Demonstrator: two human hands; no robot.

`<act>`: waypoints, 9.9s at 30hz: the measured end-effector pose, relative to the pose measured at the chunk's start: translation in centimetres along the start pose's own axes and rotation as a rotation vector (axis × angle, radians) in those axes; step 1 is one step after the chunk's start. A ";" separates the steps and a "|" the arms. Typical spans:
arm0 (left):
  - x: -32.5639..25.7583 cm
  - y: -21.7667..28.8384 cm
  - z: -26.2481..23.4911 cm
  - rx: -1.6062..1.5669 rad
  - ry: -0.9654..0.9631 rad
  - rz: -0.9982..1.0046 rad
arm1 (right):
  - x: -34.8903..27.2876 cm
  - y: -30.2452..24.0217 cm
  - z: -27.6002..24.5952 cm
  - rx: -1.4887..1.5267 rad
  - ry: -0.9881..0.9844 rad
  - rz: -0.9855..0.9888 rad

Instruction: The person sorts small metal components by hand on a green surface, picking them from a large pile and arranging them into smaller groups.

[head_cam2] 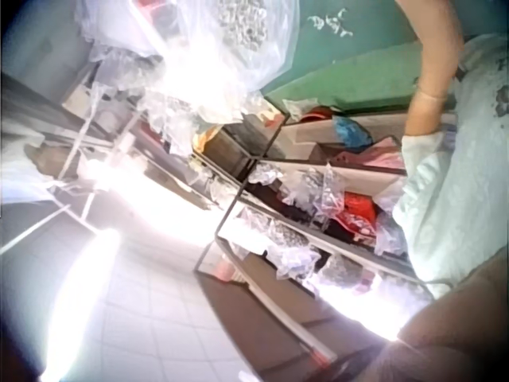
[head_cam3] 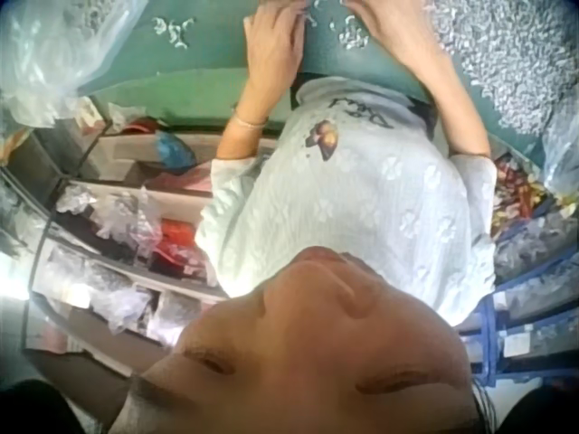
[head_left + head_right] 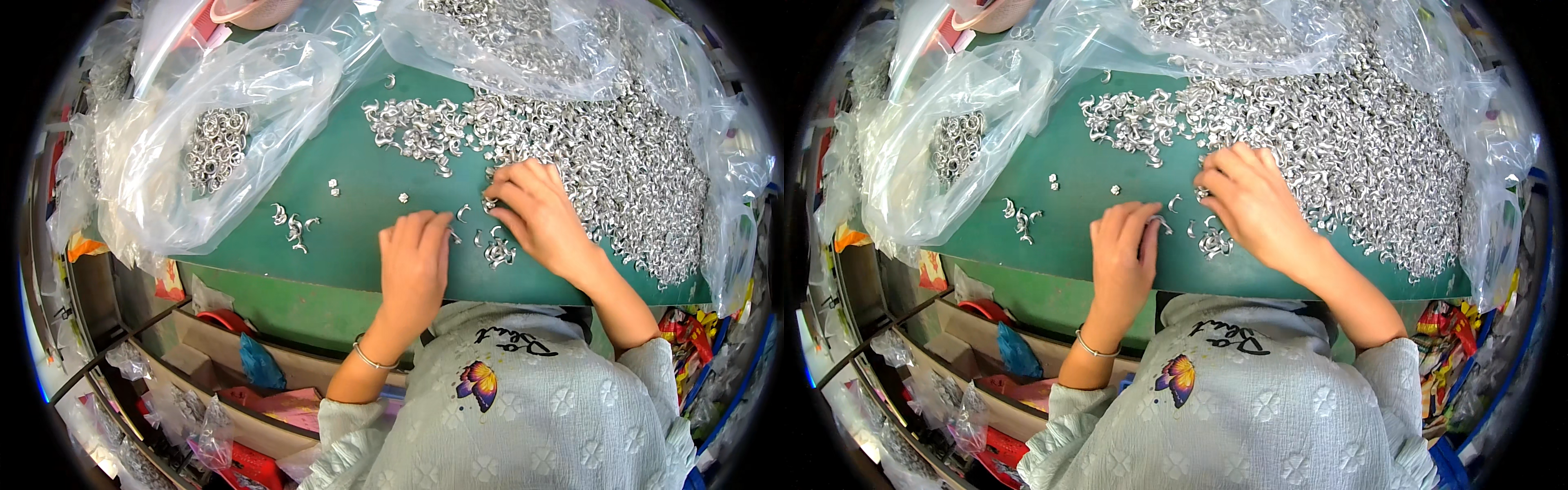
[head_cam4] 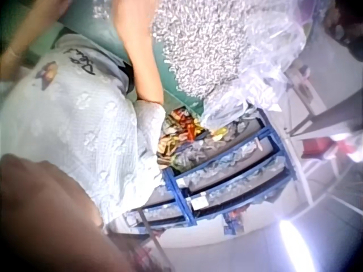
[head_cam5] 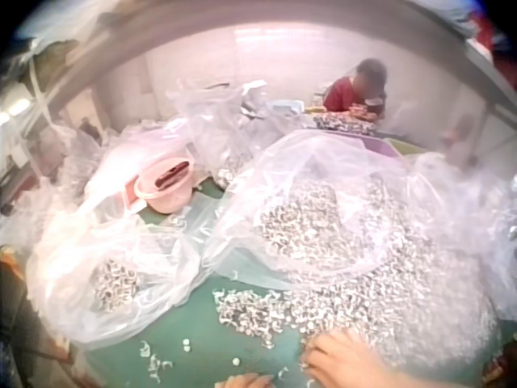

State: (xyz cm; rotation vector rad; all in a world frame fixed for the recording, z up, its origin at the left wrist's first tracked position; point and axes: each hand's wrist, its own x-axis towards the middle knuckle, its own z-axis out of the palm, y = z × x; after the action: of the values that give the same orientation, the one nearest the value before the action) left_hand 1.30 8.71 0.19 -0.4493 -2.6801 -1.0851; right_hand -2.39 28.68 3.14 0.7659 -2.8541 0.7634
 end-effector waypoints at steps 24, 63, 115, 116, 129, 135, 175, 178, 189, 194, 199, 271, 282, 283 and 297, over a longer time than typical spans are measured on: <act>0.7 1.9 0.7 0.091 -0.027 -0.008 | -1.1 -0.9 1.0 -0.165 -0.038 -0.025; -0.7 -0.9 -0.4 0.070 0.002 -0.107 | 4.7 -0.8 4.2 -0.059 0.116 -0.103; -0.3 -0.4 -2.0 0.061 0.031 -0.109 | 2.6 -1.4 0.0 0.225 -0.184 -0.033; -0.4 -0.3 -1.7 0.059 0.035 -0.128 | 2.7 -1.5 0.3 0.210 -0.240 -0.040; -1.3 0.1 -1.2 0.086 0.115 -0.198 | 1.7 -0.5 -0.1 0.314 -0.353 -0.053; -1.4 0.0 -1.3 0.072 0.085 -0.182 | 3.1 -0.7 0.5 0.326 -0.189 -0.099; -4.3 -3.1 -4.4 0.038 0.491 -0.325 | 10.3 -6.9 10.2 0.322 -0.016 -0.409; -2.8 -3.0 -4.1 -0.030 0.362 -0.227 | 11.1 -3.1 5.7 0.184 -0.043 -0.234; 8.7 -9.0 -4.9 0.180 0.059 -0.014 | 6.3 0.7 0.9 -0.006 -0.246 -0.268; 5.1 -4.8 -3.2 0.105 0.043 0.019 | 4.4 -0.8 1.5 -0.009 -0.275 -0.174; 2.1 -3.2 -2.4 0.123 -0.003 0.001 | 6.0 0.2 2.0 -0.139 -0.063 -0.160; -3.7 0.2 -2.0 0.055 0.161 -0.149 | 4.4 -3.2 2.9 0.183 -0.399 -0.336; -3.2 -3.1 -4.6 0.240 0.344 -0.360 | 6.7 -2.5 3.3 0.000 -0.212 -0.286; -3.4 -3.3 -4.8 0.240 0.346 -0.358 | 6.3 -2.3 2.8 0.028 -0.254 -0.280; -3.1 -3.6 -5.0 0.180 0.241 -0.266 | 3.7 -4.4 3.7 0.169 -0.341 -0.314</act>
State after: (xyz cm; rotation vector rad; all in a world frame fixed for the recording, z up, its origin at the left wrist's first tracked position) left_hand 3.27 2.12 0.44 0.0692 -2.6360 -0.8827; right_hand -3.32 21.95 2.61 1.4539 -2.8600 0.9090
